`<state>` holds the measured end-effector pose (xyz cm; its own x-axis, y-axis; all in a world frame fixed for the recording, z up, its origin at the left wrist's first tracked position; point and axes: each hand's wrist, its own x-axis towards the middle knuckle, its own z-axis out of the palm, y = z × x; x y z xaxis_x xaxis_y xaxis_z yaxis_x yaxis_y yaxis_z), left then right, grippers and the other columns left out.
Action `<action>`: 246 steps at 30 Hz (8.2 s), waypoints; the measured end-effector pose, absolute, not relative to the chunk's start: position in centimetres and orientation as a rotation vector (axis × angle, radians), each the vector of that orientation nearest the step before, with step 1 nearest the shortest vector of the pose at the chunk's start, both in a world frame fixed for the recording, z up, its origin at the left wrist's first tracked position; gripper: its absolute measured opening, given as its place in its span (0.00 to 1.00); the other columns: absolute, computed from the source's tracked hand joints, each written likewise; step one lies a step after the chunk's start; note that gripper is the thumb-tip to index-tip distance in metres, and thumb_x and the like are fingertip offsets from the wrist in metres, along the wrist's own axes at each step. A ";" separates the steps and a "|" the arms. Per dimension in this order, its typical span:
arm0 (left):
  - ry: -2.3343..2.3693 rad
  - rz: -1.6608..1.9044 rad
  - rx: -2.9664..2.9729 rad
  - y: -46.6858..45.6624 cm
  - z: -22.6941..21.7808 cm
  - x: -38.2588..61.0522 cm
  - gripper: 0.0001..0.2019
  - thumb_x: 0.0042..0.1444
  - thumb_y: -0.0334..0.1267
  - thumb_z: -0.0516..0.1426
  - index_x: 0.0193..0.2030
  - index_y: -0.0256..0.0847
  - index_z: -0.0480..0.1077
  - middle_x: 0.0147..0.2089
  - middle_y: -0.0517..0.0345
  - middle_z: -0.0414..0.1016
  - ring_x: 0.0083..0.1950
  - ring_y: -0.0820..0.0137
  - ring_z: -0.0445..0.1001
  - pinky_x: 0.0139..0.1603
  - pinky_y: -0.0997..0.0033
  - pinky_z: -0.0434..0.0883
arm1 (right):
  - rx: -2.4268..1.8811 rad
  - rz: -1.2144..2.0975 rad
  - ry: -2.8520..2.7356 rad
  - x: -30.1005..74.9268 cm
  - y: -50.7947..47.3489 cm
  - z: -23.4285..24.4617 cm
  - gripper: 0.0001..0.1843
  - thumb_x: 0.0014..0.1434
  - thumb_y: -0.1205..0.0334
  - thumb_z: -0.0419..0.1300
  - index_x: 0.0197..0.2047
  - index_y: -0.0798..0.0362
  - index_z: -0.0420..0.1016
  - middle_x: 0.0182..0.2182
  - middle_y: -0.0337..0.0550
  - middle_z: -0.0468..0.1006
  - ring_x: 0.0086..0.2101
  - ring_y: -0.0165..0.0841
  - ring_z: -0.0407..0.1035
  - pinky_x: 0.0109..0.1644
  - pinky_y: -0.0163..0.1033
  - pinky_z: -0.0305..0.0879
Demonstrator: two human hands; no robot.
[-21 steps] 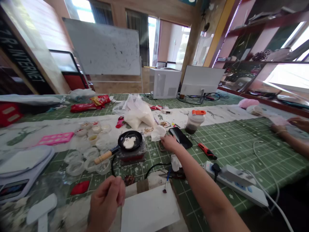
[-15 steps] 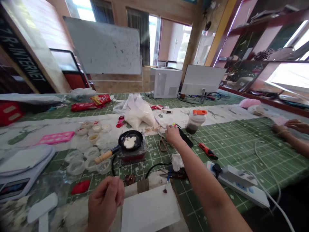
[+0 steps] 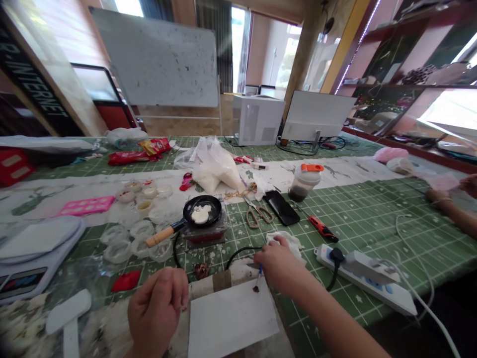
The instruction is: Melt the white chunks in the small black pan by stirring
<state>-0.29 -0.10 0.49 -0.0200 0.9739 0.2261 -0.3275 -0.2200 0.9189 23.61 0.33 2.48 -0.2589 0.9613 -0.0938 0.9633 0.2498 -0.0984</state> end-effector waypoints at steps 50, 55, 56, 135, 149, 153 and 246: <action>0.911 1.760 2.104 0.5 -1.4 0.5 0.06 0.52 0.25 0.51 0.31 0.40 0.60 0.33 0.56 0.65 0.37 0.71 0.66 0.40 0.67 0.65 | 2.373 0.041 2.989 13.9 8.6 8.3 0.11 0.60 0.63 0.49 0.31 0.53 0.69 0.27 0.42 0.77 0.32 0.32 0.69 0.37 0.34 0.56; 0.988 2.200 1.641 2.0 2.3 -0.4 0.09 0.51 0.31 0.54 0.39 0.42 0.60 0.48 0.52 0.64 0.53 0.65 0.64 0.55 0.55 0.60 | 2.406 0.053 2.945 13.7 8.5 8.5 0.11 0.60 0.63 0.48 0.32 0.55 0.70 0.28 0.44 0.77 0.32 0.33 0.69 0.37 0.34 0.56; 1.016 2.253 1.514 2.4 3.6 -0.8 0.10 0.50 0.32 0.55 0.38 0.42 0.60 0.48 0.53 0.64 0.54 0.65 0.63 0.56 0.56 0.60 | 2.390 0.031 2.955 13.6 8.4 8.5 0.11 0.60 0.63 0.48 0.32 0.54 0.70 0.28 0.44 0.77 0.32 0.32 0.69 0.37 0.34 0.56; 1.622 0.051 2.213 11.7 9.9 -7.8 0.10 0.42 0.44 0.55 0.26 0.41 0.73 0.24 0.57 0.73 0.26 0.69 0.68 0.22 0.74 0.54 | 2.459 -0.159 2.789 13.0 8.5 10.0 0.11 0.60 0.61 0.48 0.31 0.53 0.69 0.28 0.44 0.75 0.31 0.32 0.67 0.34 0.34 0.54; 1.633 0.047 2.238 11.4 10.1 -7.7 0.10 0.42 0.42 0.54 0.27 0.41 0.73 0.25 0.57 0.73 0.26 0.69 0.68 0.23 0.73 0.54 | 2.467 -0.104 2.743 12.7 8.1 10.2 0.10 0.60 0.62 0.48 0.31 0.53 0.68 0.29 0.46 0.76 0.32 0.34 0.67 0.34 0.35 0.55; 1.629 0.057 2.224 11.4 10.0 -7.7 0.10 0.42 0.43 0.55 0.27 0.41 0.72 0.25 0.57 0.73 0.26 0.69 0.67 0.22 0.73 0.54 | 2.421 -0.174 2.784 12.7 7.8 10.4 0.10 0.60 0.61 0.48 0.31 0.53 0.68 0.29 0.44 0.76 0.31 0.32 0.68 0.34 0.34 0.55; 1.641 0.036 2.238 11.6 9.4 -8.1 0.10 0.43 0.43 0.55 0.29 0.41 0.73 0.25 0.58 0.72 0.26 0.70 0.67 0.22 0.74 0.54 | 2.431 -0.161 2.721 12.8 8.3 10.3 0.14 0.61 0.59 0.46 0.33 0.54 0.71 0.30 0.46 0.77 0.33 0.33 0.69 0.36 0.35 0.56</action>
